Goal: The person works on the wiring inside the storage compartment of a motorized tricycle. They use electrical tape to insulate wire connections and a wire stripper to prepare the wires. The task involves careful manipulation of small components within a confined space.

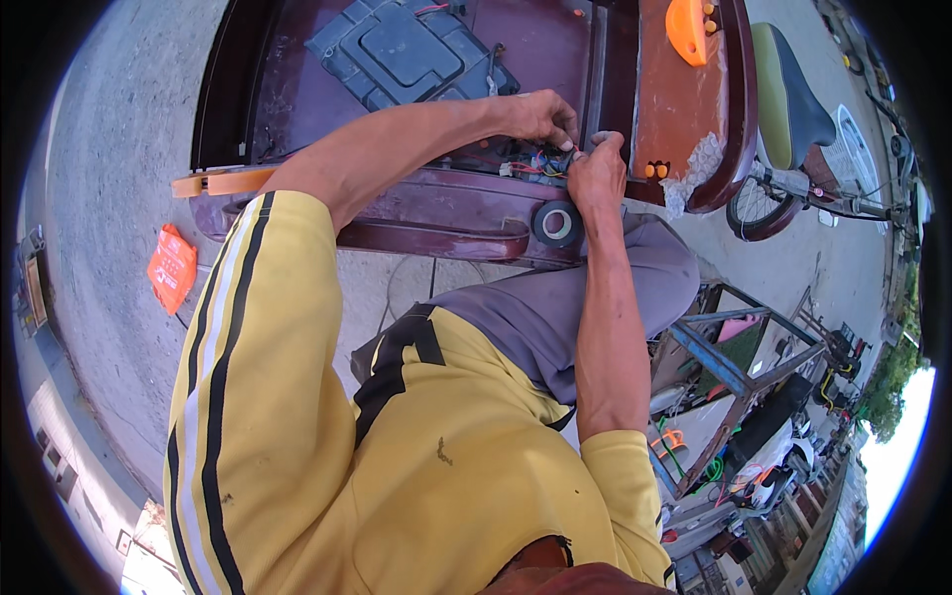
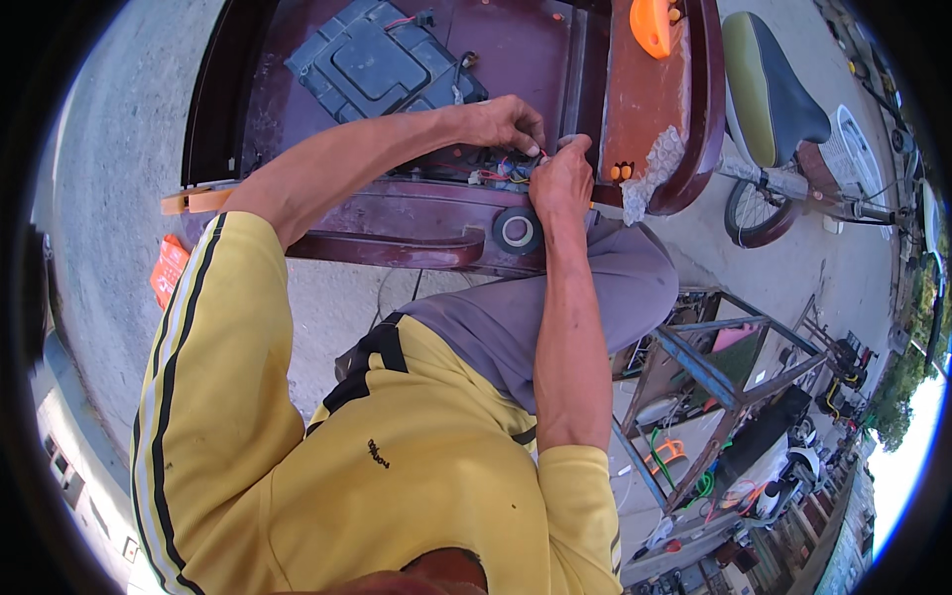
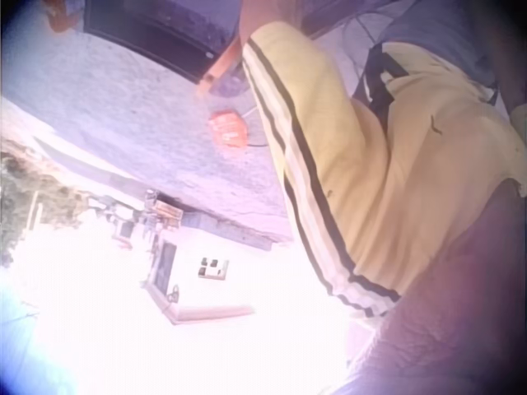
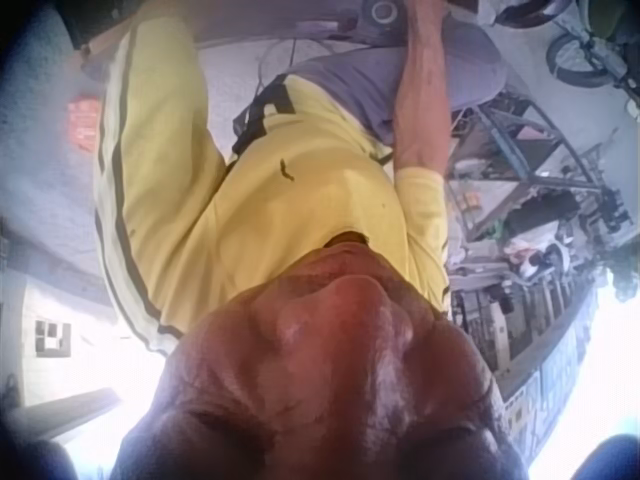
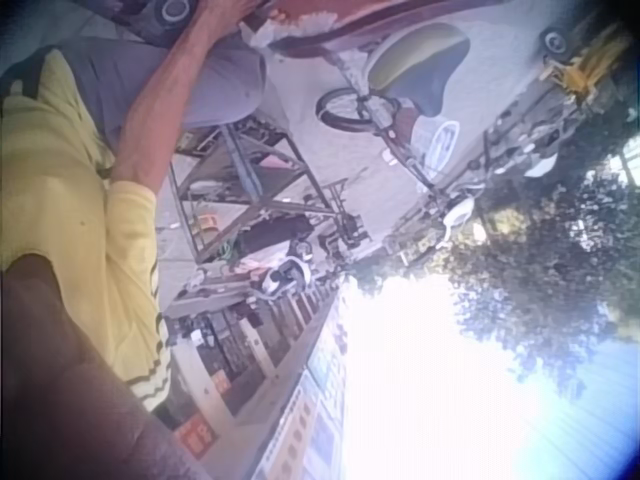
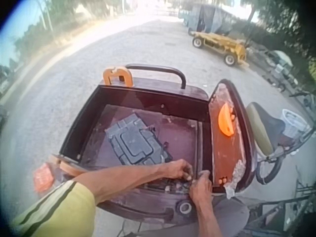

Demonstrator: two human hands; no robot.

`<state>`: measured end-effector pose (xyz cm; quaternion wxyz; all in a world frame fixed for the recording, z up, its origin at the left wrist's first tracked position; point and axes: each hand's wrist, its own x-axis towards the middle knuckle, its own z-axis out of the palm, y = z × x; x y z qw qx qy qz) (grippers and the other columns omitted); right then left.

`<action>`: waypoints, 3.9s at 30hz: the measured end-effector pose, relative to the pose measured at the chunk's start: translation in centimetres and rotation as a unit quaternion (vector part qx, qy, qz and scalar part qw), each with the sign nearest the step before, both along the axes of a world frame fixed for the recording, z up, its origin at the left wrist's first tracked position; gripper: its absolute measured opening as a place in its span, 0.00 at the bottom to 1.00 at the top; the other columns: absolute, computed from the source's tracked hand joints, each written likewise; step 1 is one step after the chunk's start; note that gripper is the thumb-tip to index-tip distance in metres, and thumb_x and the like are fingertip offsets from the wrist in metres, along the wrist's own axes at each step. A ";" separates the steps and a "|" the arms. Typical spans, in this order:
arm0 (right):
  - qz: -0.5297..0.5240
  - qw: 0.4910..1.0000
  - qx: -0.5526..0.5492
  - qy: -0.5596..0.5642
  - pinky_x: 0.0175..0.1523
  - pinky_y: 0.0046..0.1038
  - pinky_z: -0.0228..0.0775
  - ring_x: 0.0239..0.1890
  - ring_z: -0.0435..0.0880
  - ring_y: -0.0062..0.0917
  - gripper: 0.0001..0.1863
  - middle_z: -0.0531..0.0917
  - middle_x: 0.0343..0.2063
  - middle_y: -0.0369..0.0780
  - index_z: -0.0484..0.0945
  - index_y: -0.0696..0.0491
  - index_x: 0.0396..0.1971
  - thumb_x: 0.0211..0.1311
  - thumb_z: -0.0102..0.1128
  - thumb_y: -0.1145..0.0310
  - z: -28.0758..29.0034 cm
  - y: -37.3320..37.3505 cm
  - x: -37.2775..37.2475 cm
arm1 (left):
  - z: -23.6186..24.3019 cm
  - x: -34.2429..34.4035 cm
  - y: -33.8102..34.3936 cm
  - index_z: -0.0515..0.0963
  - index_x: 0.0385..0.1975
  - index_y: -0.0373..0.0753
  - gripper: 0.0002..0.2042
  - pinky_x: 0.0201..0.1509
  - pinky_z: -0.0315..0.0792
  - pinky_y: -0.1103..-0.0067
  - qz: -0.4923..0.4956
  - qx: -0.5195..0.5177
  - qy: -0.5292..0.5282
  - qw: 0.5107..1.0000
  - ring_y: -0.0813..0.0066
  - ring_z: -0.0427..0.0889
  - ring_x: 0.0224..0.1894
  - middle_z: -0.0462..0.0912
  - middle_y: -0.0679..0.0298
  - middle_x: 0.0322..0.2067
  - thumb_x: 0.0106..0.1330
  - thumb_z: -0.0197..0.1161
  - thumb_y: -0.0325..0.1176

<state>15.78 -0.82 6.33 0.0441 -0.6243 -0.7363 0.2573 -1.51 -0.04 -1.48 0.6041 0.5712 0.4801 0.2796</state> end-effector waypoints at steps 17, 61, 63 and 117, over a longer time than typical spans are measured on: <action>0.017 0.999 0.015 0.031 0.54 0.48 0.73 0.47 0.84 0.55 0.17 0.85 0.38 0.60 0.68 0.58 0.49 0.62 0.61 0.75 -0.3 -0.2 0.3 | 0.9 2.6 -1.8 0.75 0.46 0.34 0.14 0.52 0.75 0.58 -0.011 0.242 0.243 0.939 0.44 0.81 0.49 0.80 0.48 0.45 0.66 0.63 0.36; 0.008 0.999 0.048 -0.006 0.51 0.45 0.77 0.44 0.87 0.49 0.11 0.87 0.37 0.54 0.82 0.58 0.40 0.62 0.61 0.68 -0.7 -0.5 0.2 | 0.0 -0.1 -1.2 0.81 0.42 0.33 0.10 0.38 0.73 0.81 0.063 -0.054 -0.061 0.995 0.82 0.77 0.32 0.84 0.68 0.30 0.65 0.69 0.30; -0.005 0.999 0.035 0.000 0.51 0.45 0.77 0.45 0.86 0.49 0.12 0.87 0.38 0.53 0.81 0.58 0.42 0.62 0.62 0.68 -0.5 -0.5 0.2 | 0.1 -0.2 -1.1 0.81 0.41 0.32 0.10 0.40 0.74 0.81 0.047 -0.042 -0.053 0.997 0.82 0.79 0.34 0.85 0.67 0.31 0.64 0.70 0.29; 0.046 0.937 -0.018 0.346 0.33 0.23 0.66 0.26 0.72 0.15 0.08 0.77 0.24 0.33 0.80 0.59 0.38 0.72 0.61 0.68 4.8 -3.6 4.9 | -0.3 0.4 -0.7 0.84 0.45 0.35 0.12 0.48 0.78 0.72 0.015 0.038 0.076 0.996 0.69 0.86 0.40 0.88 0.59 0.36 0.63 0.68 0.29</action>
